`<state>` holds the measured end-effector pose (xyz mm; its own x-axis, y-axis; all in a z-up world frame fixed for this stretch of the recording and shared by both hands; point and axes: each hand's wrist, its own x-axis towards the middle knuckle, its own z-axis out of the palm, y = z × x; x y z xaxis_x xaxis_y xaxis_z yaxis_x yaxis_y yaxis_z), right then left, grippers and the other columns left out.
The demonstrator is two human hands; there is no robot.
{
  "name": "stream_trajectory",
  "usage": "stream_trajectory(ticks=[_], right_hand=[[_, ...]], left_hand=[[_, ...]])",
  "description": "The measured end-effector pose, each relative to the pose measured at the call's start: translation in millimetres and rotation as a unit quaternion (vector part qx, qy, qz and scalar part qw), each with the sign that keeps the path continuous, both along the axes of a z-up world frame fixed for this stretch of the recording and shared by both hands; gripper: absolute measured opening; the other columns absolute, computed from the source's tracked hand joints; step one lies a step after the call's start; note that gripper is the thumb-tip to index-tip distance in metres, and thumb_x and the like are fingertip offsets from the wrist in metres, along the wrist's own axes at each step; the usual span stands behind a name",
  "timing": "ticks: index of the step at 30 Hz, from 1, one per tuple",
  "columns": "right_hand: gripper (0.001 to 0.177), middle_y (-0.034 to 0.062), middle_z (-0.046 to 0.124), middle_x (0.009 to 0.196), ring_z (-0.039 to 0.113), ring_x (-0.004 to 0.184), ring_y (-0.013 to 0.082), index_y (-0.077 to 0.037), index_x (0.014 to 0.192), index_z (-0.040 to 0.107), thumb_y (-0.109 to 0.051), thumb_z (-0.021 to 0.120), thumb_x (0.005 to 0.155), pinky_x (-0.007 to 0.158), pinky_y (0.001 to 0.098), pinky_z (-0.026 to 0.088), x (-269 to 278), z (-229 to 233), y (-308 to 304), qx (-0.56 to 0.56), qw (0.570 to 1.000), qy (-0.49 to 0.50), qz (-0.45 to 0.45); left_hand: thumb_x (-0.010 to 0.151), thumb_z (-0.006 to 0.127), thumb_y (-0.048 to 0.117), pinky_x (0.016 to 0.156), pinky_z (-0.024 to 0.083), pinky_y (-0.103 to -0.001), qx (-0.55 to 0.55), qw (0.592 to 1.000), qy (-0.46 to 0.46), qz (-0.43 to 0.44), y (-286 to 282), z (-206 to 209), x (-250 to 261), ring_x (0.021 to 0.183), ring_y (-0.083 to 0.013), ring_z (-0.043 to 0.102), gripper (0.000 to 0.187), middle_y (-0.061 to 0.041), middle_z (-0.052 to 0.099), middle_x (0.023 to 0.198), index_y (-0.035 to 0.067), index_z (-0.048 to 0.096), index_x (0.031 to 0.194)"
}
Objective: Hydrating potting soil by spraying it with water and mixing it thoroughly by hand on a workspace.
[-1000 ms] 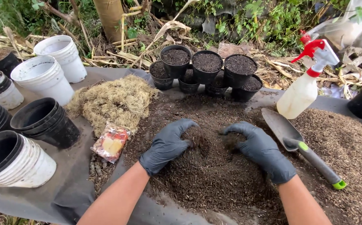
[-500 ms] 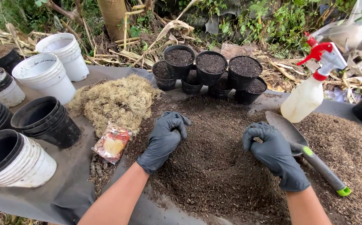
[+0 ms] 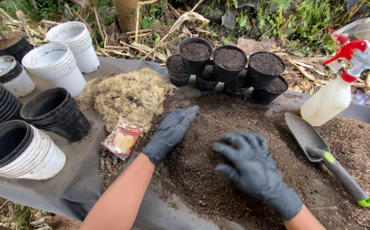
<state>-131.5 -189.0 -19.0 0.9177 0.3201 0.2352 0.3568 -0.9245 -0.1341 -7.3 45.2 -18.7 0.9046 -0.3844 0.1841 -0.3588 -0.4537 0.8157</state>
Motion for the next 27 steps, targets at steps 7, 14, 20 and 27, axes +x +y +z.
stream_trajectory(ticks=[7, 14, 20, 27], right_hand=[[0.065, 0.0057, 0.046, 0.156, 0.036, 0.144, 0.0382, -0.039, 0.15, 0.051, -0.071, 0.051, 0.094, 0.119, 0.061, 0.013, -21.2, -28.9, 41.9, -0.022, 0.974, -0.094, 0.207], [0.065, -0.0012, 0.042, 0.158, 0.032, 0.145, 0.0373, -0.045, 0.128, 0.06, -0.037, 0.07, 0.064, 0.117, 0.073, 0.004, 4.2, -6.3, 4.6, -0.122, 0.987, -0.087, 0.065], [0.082, 0.0041, 0.037, 0.16, 0.048, 0.138, 0.0305, -0.041, 0.151, 0.041, -0.064, 0.073, 0.079, 0.116, 0.0524, 0.046, -5.8, 87.7, -22.8, -0.007, 0.939, 0.233, -0.251], [0.126, -0.0046, 0.049, 0.156, 0.042, 0.15, 0.007, -0.045, 0.161, 0.019, -0.075, 0.091, 0.062, 0.13, 0.0352, 0.018, -13.9, 80.0, -51.1, -0.024, 0.905, 0.337, -0.258]], left_hand=[[0.101, 0.037, 0.046, 0.122, 0.03, -0.038, -0.032, 0.987, 0.071, -0.141, -0.3, 26.9, -26.0, 0.145, -0.0211, 0.05, 0.055, -0.004, 0.058, 0.152, 0.02, 0.058, 0.145], [0.104, 0.042, 0.033, 0.124, 0.031, -0.039, -0.183, 0.961, 0.083, -0.189, -5.6, 31.0, -33.2, 0.148, -0.0242, 0.045, 0.05, -0.014, 0.052, 0.156, 0.007, 0.053, 0.146], [0.076, 0.052, 0.076, 0.115, 0.023, -0.07, 0.213, 0.967, -0.063, -0.122, 14.8, 35.4, -4.4, 0.149, -0.0478, 0.025, 0.083, -0.01, 0.043, 0.159, 0.032, 0.053, 0.146], [0.063, 0.072, 0.071, 0.122, 0.007, -0.062, 0.245, 0.943, 0.037, -0.222, 6.6, 56.0, -23.8, 0.15, -0.0498, 0.018, 0.128, -0.026, 0.022, 0.165, 0.027, 0.009, 0.165]])
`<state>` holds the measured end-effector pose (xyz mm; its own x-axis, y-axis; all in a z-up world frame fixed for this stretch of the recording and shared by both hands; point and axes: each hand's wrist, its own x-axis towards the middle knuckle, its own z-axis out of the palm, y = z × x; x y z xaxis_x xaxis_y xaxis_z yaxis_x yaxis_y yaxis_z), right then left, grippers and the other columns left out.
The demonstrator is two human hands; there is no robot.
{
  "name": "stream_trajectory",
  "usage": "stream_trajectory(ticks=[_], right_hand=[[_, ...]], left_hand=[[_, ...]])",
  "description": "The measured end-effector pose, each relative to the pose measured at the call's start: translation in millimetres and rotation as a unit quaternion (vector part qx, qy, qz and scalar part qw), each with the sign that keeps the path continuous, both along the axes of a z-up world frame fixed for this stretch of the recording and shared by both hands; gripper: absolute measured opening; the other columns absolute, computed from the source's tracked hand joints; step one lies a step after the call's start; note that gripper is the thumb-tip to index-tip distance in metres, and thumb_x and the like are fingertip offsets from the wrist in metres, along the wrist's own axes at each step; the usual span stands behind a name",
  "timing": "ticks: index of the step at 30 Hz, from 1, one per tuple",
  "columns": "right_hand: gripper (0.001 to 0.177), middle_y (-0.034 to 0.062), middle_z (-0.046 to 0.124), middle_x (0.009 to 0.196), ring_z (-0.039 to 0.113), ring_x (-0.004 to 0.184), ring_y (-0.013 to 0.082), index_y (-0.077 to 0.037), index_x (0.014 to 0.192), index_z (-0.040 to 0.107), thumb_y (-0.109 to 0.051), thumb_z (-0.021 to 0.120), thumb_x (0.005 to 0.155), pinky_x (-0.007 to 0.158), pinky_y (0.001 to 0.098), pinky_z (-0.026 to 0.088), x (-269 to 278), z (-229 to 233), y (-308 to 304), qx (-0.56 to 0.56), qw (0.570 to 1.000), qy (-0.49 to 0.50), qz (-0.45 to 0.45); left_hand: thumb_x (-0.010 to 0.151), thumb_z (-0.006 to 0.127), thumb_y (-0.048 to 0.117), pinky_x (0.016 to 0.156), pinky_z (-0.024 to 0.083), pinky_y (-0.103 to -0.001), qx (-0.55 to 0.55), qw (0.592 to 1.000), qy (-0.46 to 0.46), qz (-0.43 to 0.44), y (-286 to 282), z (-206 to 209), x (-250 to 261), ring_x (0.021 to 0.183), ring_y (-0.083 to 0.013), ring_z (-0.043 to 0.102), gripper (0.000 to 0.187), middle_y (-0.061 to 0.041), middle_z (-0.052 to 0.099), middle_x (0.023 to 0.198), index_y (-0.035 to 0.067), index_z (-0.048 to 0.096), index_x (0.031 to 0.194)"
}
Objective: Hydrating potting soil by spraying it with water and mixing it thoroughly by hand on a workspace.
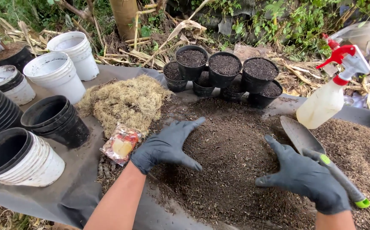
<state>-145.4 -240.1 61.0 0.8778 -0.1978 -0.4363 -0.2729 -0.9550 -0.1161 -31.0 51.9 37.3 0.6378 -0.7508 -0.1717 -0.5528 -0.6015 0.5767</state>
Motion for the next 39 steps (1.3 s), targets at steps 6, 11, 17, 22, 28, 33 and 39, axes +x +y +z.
stream_trajectory(ticks=[6, 11, 17, 22, 28, 33, 39], right_hand=[[0.105, 0.0105, 0.05, 0.151, 0.057, 0.138, 0.0318, -0.04, 0.157, 0.027, -0.031, 0.091, 0.075, 0.122, 0.0436, 0.038, 3.4, -14.2, 23.7, 0.153, 0.984, -0.039, -0.086], [0.069, 0.0146, 0.062, 0.143, 0.053, 0.138, 0.0365, -0.027, 0.142, 0.063, -0.008, 0.076, 0.077, 0.115, 0.0526, 0.041, 17.5, -44.5, 28.6, 0.341, 0.901, -0.253, -0.092], [0.062, 0.0056, 0.063, 0.141, 0.058, 0.135, 0.0224, -0.018, 0.134, 0.064, 0.005, 0.063, 0.076, 0.118, 0.0389, 0.039, 13.5, -49.2, -5.1, 0.29, 0.861, -0.371, 0.193], [0.049, 0.0001, 0.057, 0.147, 0.056, 0.134, 0.0221, -0.031, 0.136, 0.064, -0.038, 0.069, 0.087, 0.113, 0.0509, 0.038, 14.5, -39.0, -9.6, 0.154, 0.937, -0.281, 0.14], [0.066, -0.0005, 0.058, 0.146, 0.058, 0.135, 0.0259, -0.037, 0.145, 0.051, -0.067, 0.054, 0.086, 0.11, 0.0501, 0.047, 6.7, -19.5, -13.8, 0.023, 0.994, -0.104, -0.025], [0.094, 0.0146, 0.047, 0.156, 0.046, 0.146, 0.0327, -0.019, 0.156, 0.034, -0.078, 0.048, 0.084, 0.126, 0.0482, 0.028, 11.3, -30.6, -1.2, 0.082, 0.991, -0.039, -0.098], [0.064, 0.0239, 0.058, 0.139, 0.053, 0.135, 0.0462, -0.018, 0.151, 0.045, -0.035, 0.069, 0.094, 0.115, 0.0601, 0.042, 18.7, -57.1, 20.0, 0.208, 0.958, -0.181, -0.078]], left_hand=[[0.057, 0.088, 0.062, 0.101, 0.049, -0.064, 0.037, 0.998, -0.021, 0.041, -27.6, -17.6, -12.8, 0.135, -0.0437, 0.045, 0.117, -0.017, 0.045, 0.148, 0.035, 0.037, 0.159], [0.07, 0.093, 0.021, 0.102, 0.052, -0.044, -0.379, 0.92, 0.028, 0.094, -30.9, -80.1, 12.2, 0.113, -0.0305, 0.066, 0.057, -0.011, 0.068, 0.112, 0.022, 0.076, 0.124], [0.091, 0.065, 0.009, 0.098, 0.057, -0.04, -0.368, 0.899, -0.195, 0.136, -13.3, -64.6, 21.9, 0.108, -0.0264, 0.069, 0.026, -0.009, 0.073, 0.115, 0.011, 0.075, 0.115], [0.093, 0.068, 0.036, 0.104, 0.044, -0.047, -0.264, 0.908, -0.247, 0.212, -8.9, -74.6, 26.9, 0.128, -0.0296, 0.052, 0.023, -0.007, 0.066, 0.13, 0.024, 0.078, 0.11], [0.091, 0.034, 0.069, 0.123, 0.015, -0.054, -0.109, 0.967, -0.048, 0.226, -18.5, -49.2, 6.6, 0.151, -0.0401, 0.021, 0.074, -0.013, 0.038, 0.161, 0.025, 0.051, 0.149], [0.072, 0.038, 0.083, 0.123, 0.01, -0.063, -0.052, 0.983, 0.044, 0.172, -27.6, -25.0, -10.7, 0.153, -0.052, 0.007, 0.1, -0.025, 0.022, 0.165, 0.033, 0.036, 0.159], [0.088, 0.073, 0.04, 0.112, 0.041, -0.06, -0.235, 0.961, 0.055, 0.136, -29.0, -40.8, -11.9, 0.136, -0.0498, 0.048, 0.062, -0.022, 0.062, 0.138, 0.018, 0.059, 0.145]])
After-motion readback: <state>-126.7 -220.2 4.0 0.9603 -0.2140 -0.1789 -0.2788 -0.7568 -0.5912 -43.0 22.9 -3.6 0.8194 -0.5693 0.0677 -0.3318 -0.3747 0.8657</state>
